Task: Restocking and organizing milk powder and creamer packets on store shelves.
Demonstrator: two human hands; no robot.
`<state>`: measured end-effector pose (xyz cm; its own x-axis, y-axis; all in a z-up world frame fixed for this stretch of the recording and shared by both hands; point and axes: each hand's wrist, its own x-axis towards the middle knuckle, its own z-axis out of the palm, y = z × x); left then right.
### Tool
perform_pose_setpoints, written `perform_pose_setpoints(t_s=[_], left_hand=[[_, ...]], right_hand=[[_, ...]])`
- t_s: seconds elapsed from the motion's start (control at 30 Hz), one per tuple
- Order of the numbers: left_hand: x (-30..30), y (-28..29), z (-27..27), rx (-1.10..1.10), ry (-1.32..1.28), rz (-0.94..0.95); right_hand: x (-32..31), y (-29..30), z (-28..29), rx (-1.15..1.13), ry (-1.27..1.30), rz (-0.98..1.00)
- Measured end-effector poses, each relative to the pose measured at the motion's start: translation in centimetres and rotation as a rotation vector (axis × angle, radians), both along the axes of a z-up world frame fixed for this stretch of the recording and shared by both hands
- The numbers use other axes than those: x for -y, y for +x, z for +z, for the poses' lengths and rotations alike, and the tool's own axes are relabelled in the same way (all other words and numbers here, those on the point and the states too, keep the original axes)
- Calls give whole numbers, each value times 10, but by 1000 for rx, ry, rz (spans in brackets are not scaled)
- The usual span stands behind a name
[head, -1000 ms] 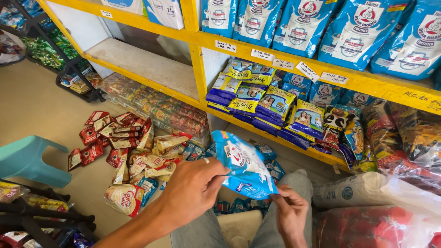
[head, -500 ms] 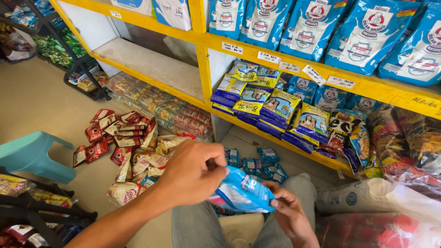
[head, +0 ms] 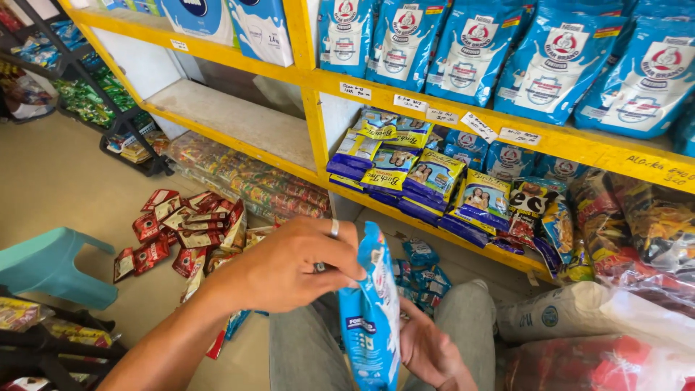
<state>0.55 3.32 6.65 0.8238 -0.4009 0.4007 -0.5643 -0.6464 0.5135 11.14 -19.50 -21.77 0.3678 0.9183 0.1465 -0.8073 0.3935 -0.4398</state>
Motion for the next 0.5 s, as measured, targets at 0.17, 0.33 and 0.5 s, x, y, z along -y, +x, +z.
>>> perform_pose_setpoints(t_s=[0.17,0.33,0.5], left_hand=[[-23,15,-16,-102,-115,-170],[-27,26,-39,-118,-416,-184],[-27,54,-94,-88,-774,-6]], right_hand=[[0,10,-35,142,-24,64],[-10,5,-7,236,-170,-38],[-6,25,5,285,-271,-208]])
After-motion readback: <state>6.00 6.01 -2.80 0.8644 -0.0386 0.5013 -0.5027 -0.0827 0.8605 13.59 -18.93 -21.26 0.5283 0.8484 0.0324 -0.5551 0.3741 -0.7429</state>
